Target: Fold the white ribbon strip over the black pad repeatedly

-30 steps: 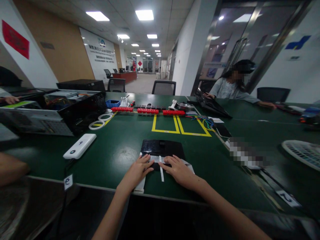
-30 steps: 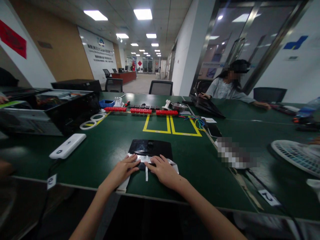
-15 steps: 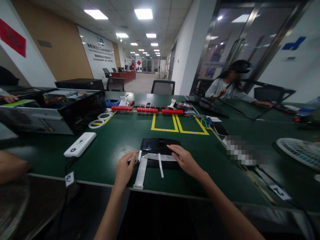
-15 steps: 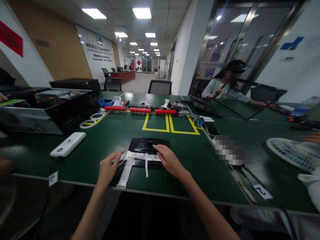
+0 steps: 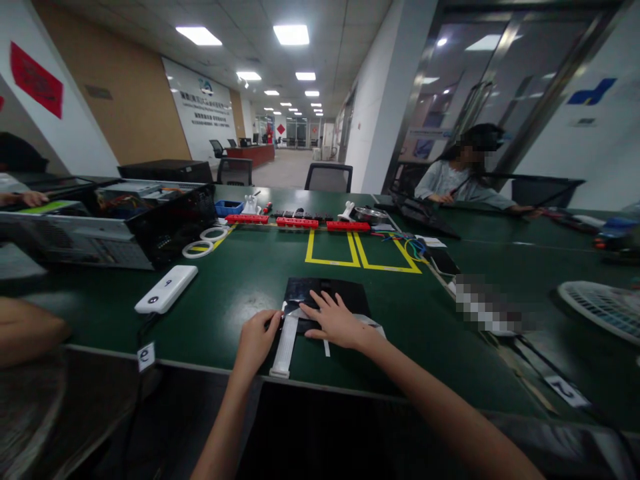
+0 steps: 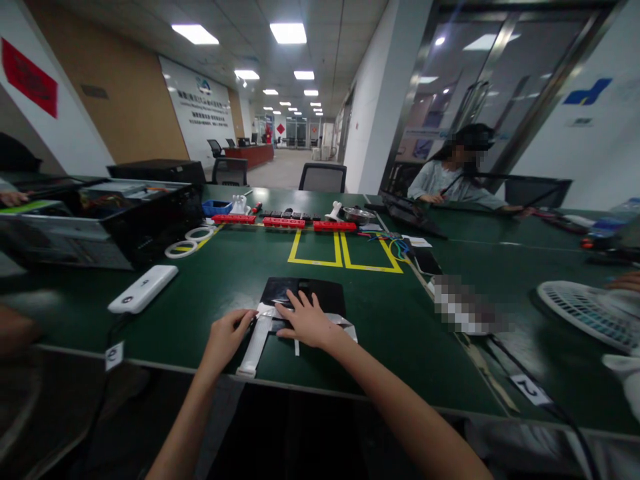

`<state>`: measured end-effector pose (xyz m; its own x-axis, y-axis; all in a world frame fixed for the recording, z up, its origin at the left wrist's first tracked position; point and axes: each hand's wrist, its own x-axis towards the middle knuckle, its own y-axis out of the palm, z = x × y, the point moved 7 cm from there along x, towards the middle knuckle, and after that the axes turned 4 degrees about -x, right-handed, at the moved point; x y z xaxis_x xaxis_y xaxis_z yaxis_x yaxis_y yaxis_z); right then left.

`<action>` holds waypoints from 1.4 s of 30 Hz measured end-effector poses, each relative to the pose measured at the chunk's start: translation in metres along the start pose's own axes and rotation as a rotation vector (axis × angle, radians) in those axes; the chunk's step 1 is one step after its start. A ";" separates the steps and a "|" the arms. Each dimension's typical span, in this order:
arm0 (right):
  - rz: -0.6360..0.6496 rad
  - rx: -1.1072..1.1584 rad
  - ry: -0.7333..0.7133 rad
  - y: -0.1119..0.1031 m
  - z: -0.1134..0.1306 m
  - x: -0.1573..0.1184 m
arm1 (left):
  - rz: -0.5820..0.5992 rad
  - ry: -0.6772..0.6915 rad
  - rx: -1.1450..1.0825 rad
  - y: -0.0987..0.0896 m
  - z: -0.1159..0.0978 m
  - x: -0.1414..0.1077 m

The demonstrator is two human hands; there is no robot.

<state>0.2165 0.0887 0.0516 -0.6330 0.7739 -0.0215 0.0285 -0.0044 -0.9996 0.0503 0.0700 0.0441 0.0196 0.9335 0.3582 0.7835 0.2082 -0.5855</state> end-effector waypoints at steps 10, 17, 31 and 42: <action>0.046 0.206 0.117 0.009 -0.105 -0.056 | -0.008 0.012 -0.007 -0.001 -0.001 -0.001; 0.105 0.287 0.376 0.017 -0.187 -0.119 | -0.003 0.011 -0.006 -0.001 0.000 0.000; 0.041 0.187 0.531 0.030 -0.236 -0.161 | 0.012 0.026 0.000 0.002 0.000 -0.001; -0.141 -0.013 0.471 0.014 -0.260 -0.195 | 0.019 0.036 0.029 0.002 -0.001 0.000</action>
<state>0.5414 0.1021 0.0472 -0.2130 0.9686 0.1285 -0.0208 0.1270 -0.9917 0.0523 0.0698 0.0432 0.0574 0.9263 0.3724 0.7644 0.1992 -0.6133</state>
